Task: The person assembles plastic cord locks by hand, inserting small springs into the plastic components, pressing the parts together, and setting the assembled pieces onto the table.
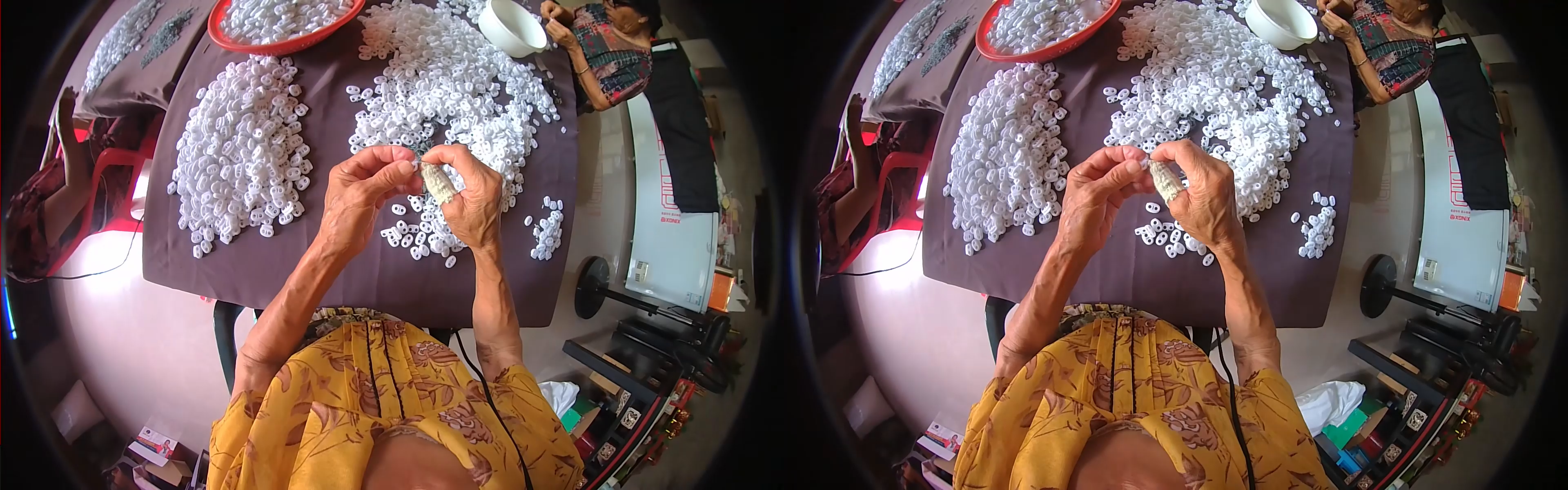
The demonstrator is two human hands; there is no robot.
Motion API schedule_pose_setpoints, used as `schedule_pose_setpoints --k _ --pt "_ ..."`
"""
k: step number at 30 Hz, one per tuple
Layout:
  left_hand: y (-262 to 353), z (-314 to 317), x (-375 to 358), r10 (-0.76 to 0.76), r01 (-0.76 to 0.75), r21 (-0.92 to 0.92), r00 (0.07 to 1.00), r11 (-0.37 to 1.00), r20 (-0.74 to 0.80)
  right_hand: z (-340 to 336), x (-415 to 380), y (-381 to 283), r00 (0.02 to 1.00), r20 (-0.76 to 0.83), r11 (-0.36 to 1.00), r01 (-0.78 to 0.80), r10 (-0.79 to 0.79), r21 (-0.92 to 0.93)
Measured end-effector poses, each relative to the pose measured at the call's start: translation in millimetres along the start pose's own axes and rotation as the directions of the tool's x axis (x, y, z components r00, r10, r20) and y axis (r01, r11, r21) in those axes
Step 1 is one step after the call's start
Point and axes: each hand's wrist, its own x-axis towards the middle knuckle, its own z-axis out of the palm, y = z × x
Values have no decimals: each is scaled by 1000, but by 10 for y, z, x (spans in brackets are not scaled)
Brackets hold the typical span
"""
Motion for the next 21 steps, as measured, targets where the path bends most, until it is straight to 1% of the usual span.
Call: schedule_pose_setpoints --k 2,4,6,8,12,14,15,16,17,21 --pt "-32 -24 4 69 -72 78 997 994 44 3 1 -5 1000 -8 1000 6 -6 3" --pt "-33 -20 6 76 -80 91 996 993 42 -3 9 -28 999 12 998 -37 36 55" --pt "-30 1 -3 82 -86 105 996 991 42 -6 4 -21 999 17 997 -45 44 65" --pt "-10 43 -12 37 -34 76 998 997 -44 -14 17 -8 999 18 996 -51 50 73" --pt "-25 1 -8 12 -7 109 999 994 -47 -16 33 6 997 46 988 -64 58 142" --pt "-7 19 -19 -12 15 58 999 998 -45 -25 45 1 998 49 986 -55 48 158" --pt "4 29 -26 -14 16 59 999 998 -45 -41 49 -7 994 77 978 -89 76 186" --pt "19 41 -32 8 -3 109 999 994 -47 -55 53 -10 989 106 969 -123 102 214" --pt "31 50 -37 30 -23 158 998 987 -47 -65 58 -7 989 107 969 -123 102 214" --pt "62 70 -54 55 -46 210 998 977 -36 -116 89 -10 989 140 969 -87 55 232"
